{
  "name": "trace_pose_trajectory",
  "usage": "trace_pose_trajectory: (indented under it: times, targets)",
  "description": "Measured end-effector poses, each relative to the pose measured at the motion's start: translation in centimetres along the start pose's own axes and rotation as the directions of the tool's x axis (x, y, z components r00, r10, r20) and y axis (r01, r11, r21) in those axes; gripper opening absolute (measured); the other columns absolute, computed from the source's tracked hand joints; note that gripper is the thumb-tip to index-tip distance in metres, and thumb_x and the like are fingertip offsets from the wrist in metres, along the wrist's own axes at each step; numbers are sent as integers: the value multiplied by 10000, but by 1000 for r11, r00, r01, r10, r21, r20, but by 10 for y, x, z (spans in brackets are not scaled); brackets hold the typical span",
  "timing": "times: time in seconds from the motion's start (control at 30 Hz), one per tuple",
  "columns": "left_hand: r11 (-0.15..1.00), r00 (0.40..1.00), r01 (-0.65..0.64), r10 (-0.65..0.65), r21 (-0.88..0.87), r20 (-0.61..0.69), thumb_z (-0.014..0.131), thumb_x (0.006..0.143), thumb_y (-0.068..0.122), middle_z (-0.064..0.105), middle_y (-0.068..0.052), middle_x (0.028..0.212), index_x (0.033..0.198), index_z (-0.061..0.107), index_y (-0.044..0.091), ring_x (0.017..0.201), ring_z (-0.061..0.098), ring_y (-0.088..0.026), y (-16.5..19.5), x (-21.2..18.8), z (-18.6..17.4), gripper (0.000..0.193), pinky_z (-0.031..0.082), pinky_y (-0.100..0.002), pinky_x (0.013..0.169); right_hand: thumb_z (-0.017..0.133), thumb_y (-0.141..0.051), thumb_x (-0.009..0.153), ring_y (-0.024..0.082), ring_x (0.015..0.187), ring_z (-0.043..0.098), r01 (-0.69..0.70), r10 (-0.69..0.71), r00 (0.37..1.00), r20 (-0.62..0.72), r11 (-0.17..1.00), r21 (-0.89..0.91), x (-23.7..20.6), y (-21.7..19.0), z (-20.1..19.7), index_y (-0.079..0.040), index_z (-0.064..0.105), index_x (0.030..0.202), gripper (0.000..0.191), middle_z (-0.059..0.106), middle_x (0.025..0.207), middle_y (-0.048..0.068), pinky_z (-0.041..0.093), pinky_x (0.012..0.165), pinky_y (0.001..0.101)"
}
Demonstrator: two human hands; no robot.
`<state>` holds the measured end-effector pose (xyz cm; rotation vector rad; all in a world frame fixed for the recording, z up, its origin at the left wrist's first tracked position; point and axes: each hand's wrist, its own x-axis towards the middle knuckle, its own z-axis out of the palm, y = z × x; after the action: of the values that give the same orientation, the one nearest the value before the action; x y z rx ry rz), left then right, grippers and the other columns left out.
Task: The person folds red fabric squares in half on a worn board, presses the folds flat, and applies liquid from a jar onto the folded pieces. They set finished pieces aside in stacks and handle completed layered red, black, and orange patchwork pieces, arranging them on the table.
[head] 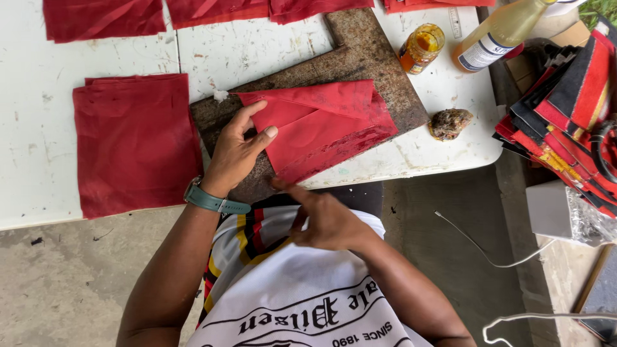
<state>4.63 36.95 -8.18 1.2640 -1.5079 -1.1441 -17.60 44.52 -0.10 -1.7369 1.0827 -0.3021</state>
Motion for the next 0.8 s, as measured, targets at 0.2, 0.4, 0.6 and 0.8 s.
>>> trace_pose_trajectory:
  times: [0.2, 0.4, 0.6, 0.8]
  targets:
    - [1000, 1000, 8, -7, 30, -6, 687, 972, 412, 545, -200, 1509, 1483, 495, 91, 1376, 522, -424, -1, -1, -2, 633, 542, -456, 1016, 684, -76, 789, 264, 624, 731, -261, 246, 962, -121, 957, -129, -14, 8, -20, -155, 320, 1601, 893, 750, 729, 172, 586, 687, 390]
    - [999, 1000, -8, 9, 34, -8, 683, 987, 418, 556, -197, 1497, 1483, 493, 82, 1369, 535, -417, -2, -2, -1, 629, 535, -454, 1018, 695, -93, 772, 269, 627, 757, -206, 174, 955, -242, 972, -116, -26, 12, -15, -102, 384, 1538, 828, 750, 744, 183, 587, 654, 390]
    - [996, 997, -56, 59, 66, -52, 684, 994, 406, 617, -171, 1455, 1469, 515, 95, 1287, 614, -364, -10, -1, 0, 593, 534, -441, 1006, 675, -81, 737, 349, 623, 726, 44, -90, 983, -162, 961, -273, -7, 39, 9, -93, 414, 1538, 842, 714, 720, 221, 565, 635, 436]
    - [999, 997, -30, 31, 10, -65, 671, 991, 406, 637, -160, 1419, 1471, 522, 95, 1241, 638, -322, -13, -1, -2, 592, 525, -410, 1000, 663, -178, 830, 322, 490, 665, 64, -109, 993, -36, 786, -615, 15, 37, 14, -142, 488, 1468, 662, 650, 575, 163, 543, 497, 453]
